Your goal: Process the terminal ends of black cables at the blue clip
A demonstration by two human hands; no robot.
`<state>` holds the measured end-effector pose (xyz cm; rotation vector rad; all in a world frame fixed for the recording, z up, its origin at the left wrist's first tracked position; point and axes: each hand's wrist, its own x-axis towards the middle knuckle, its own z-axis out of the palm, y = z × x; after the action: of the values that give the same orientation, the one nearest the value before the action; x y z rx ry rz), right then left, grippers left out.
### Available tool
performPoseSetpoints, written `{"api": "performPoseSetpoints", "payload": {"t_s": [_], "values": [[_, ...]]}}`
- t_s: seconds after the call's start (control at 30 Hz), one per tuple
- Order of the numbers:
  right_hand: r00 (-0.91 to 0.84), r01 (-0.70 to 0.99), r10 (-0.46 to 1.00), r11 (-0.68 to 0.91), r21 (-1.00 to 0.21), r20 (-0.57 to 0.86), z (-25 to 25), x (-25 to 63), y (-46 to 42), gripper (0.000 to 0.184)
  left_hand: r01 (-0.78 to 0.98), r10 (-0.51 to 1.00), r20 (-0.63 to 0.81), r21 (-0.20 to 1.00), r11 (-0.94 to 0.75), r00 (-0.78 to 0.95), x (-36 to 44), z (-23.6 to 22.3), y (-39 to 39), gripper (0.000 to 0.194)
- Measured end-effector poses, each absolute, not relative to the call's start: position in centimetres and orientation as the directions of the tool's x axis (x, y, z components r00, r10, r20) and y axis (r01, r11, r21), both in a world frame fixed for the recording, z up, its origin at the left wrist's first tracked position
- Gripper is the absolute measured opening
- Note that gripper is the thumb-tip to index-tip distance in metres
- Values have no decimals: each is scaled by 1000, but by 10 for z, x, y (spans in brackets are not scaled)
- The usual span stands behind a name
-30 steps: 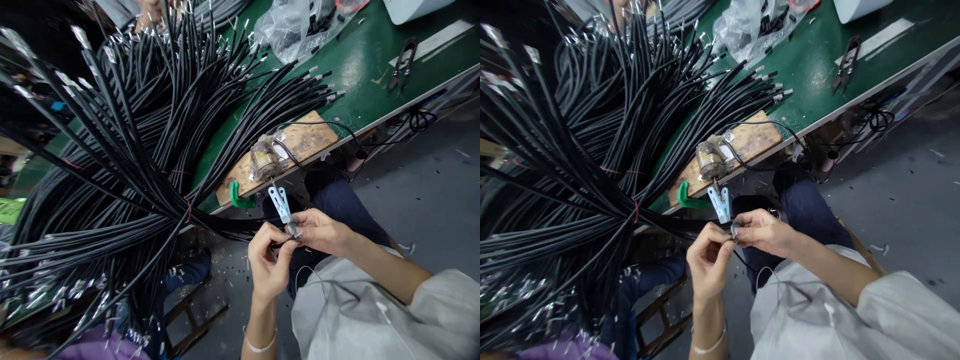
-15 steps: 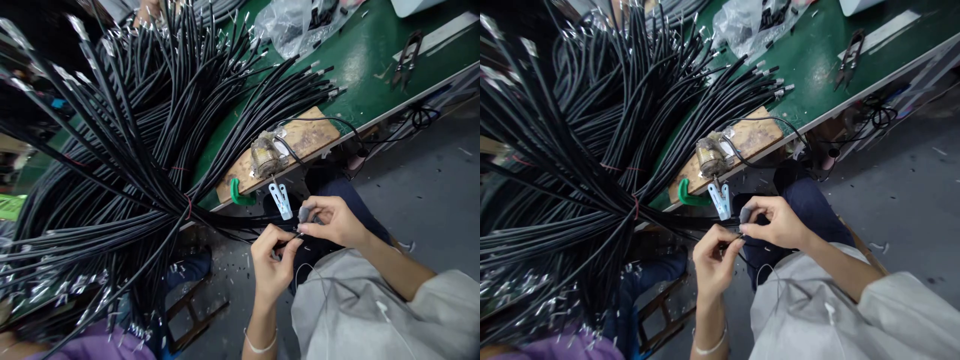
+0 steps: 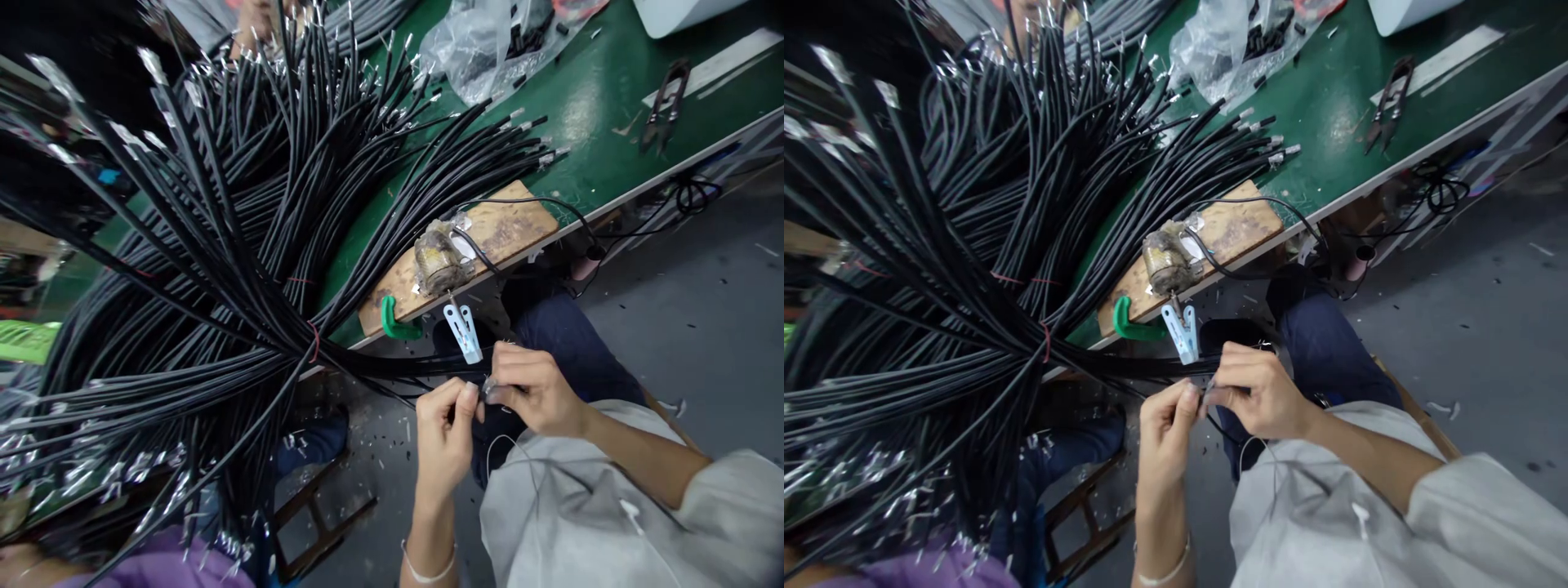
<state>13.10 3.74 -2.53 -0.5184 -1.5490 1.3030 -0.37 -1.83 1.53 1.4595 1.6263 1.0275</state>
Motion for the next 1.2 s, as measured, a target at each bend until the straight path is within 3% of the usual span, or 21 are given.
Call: {"api": "performPoseSetpoints", "payload": {"t_s": [0.07, 0.13, 0.17, 0.23, 0.3, 0.4, 0.53, 0.63, 0.77, 0.97, 1.07, 1.2], "values": [[-540, -472, 804, -44, -880, 250, -27, 129, 38, 43, 369, 997, 74, 926, -73, 10, -9, 17, -14, 43], [-677, -526, 733, -425, -736, 61, -28, 126, 39, 47, 314, 984, 172, 933, -175, 36, -12, 16, -10, 36], [-732, -496, 681, -551, -671, -18, -29, 125, 40, 47, 303, 978, 207, 931, -204, 24, -12, 14, -9, 32], [-788, -406, 605, -651, -641, -116, -31, 123, 47, 43, 329, 970, 241, 917, -226, -5, -11, 11, -7, 26], [-772, -349, 613, -626, -697, -165, -32, 123, 59, 39, 396, 966, 258, 890, -224, -32, -9, 10, -9, 23], [-643, -350, 736, -527, -775, -211, -26, 120, 84, 39, 453, 951, 301, 860, -237, -74, -7, 12, -13, 19], [-551, -357, 820, -401, -844, -157, -9, 112, 107, 48, 434, 908, 396, 848, -304, -138, -7, 16, -13, 14], [-619, -420, 777, -448, -789, -111, -1, 105, 106, 50, 457, 887, 429, 832, -314, -172, -7, 16, -8, 15], [-683, -540, 721, -607, -584, -117, -3, 100, 97, 46, 470, 903, 383, 844, -258, -192, -4, 16, 1, 17], [-774, -525, 624, -723, -449, -101, -25, 104, 94, 46, 413, 934, 309, 885, -215, -177, -3, 17, 4, 19], [-735, -529, 653, -720, -449, -182, -46, 114, 96, 47, 378, 941, 296, 900, -217, -165, -4, 16, -1, 16], [-609, -537, 766, -590, -603, -206, -54, 144, 93, 37, 350, 936, 307, 907, -233, -173, -6, 12, -9, 13]]}}
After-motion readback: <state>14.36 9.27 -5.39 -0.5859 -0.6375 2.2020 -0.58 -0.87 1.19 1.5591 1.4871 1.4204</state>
